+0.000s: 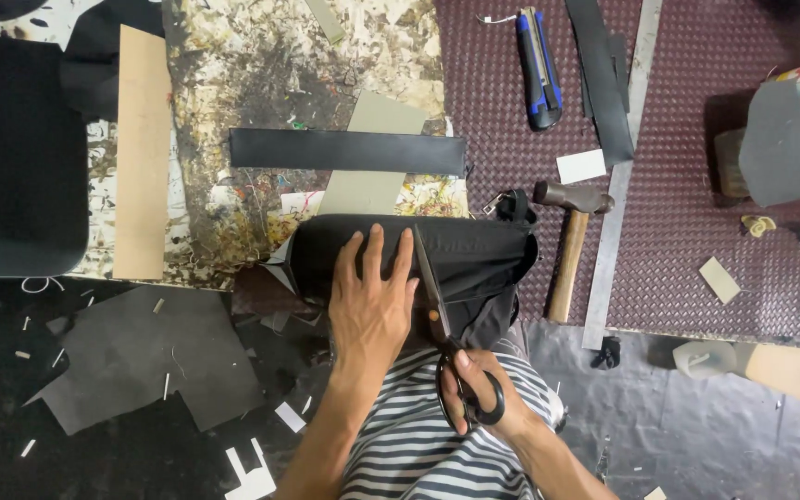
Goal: Trimming excess material from a leather bag with scissors and inspecting the edges.
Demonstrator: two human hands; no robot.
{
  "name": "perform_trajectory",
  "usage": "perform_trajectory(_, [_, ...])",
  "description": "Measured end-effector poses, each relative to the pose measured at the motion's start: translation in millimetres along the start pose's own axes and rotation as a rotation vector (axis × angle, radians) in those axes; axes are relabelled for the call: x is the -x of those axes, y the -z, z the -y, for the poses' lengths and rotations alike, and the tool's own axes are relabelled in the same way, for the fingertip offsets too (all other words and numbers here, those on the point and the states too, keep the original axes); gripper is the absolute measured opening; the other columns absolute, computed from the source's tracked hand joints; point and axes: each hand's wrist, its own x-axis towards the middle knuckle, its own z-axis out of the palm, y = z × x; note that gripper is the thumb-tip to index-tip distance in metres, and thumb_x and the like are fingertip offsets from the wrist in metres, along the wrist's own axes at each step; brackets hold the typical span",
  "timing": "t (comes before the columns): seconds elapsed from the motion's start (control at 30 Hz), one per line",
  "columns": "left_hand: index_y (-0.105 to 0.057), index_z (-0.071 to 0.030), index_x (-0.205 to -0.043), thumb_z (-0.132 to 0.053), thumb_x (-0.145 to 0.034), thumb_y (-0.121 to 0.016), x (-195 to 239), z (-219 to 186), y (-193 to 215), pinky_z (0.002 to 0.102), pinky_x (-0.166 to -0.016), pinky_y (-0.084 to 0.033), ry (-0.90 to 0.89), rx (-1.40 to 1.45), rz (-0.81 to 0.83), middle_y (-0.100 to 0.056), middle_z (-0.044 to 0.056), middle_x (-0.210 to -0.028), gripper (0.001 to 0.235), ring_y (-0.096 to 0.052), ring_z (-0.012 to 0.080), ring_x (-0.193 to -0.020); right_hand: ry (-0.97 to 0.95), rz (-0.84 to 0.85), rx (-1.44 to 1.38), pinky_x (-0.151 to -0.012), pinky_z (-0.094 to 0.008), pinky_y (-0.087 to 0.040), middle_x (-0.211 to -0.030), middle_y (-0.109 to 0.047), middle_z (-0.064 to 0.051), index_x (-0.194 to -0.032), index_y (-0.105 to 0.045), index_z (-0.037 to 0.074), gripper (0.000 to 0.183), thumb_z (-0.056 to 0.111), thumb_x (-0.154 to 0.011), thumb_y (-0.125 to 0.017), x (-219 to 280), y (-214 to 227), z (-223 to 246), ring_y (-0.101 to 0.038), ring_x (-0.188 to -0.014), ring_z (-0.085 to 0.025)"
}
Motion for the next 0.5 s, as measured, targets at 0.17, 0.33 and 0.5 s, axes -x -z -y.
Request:
perform_trajectory(0.17, [-0.051,-0.021,-0.152,-0.037,-0.096,-0.069,-2,-2,0,0.049,-0.107,-0.051,0.011,-0.015,-0.001,-0.049,0.016,-0.149,0.061,-0.05,0.0385,-0.131,-0.092,0.017,-0.289,-0.034,-0.028,-0.038,-0.05,-0.047,-0.015,-0.074,-0.052,-0.001,0.061,0.054,-0.1,-0.05,3,9,-17,-0.048,-0.034,-0.025])
perform_trajectory(0.33, [-0.052,-0.019,-0.15,-0.034,-0.097,-0.068,-4,-5,1,0.05,-0.106,-0.051,0.03,-0.003,0.012,-0.049,0.016,-0.149,0.058,-0.049,0.0394,-0.131,-0.098,0.022,-0.346,-0.034,-0.028,-0.038,-0.051,-0.046,-0.015,-0.074,-0.05,-0.001,0.061,0.053,-0.101,-0.048,3,10,-20,-0.047,-0.034,-0.025])
perform_trajectory(0.5, [-0.053,-0.02,-0.149,-0.033,-0.096,-0.07,-4,-6,3,0.049,-0.107,-0.051,0.037,-0.029,0.022,-0.047,0.015,-0.149,0.058,-0.048,0.0382,-0.132,-0.192,0.081,-0.589,-0.032,-0.028,-0.039,-0.05,-0.039,-0.013,-0.075,-0.049,-0.001,0.061,0.052,-0.105,-0.04,6,24,-19,-0.04,-0.032,-0.023])
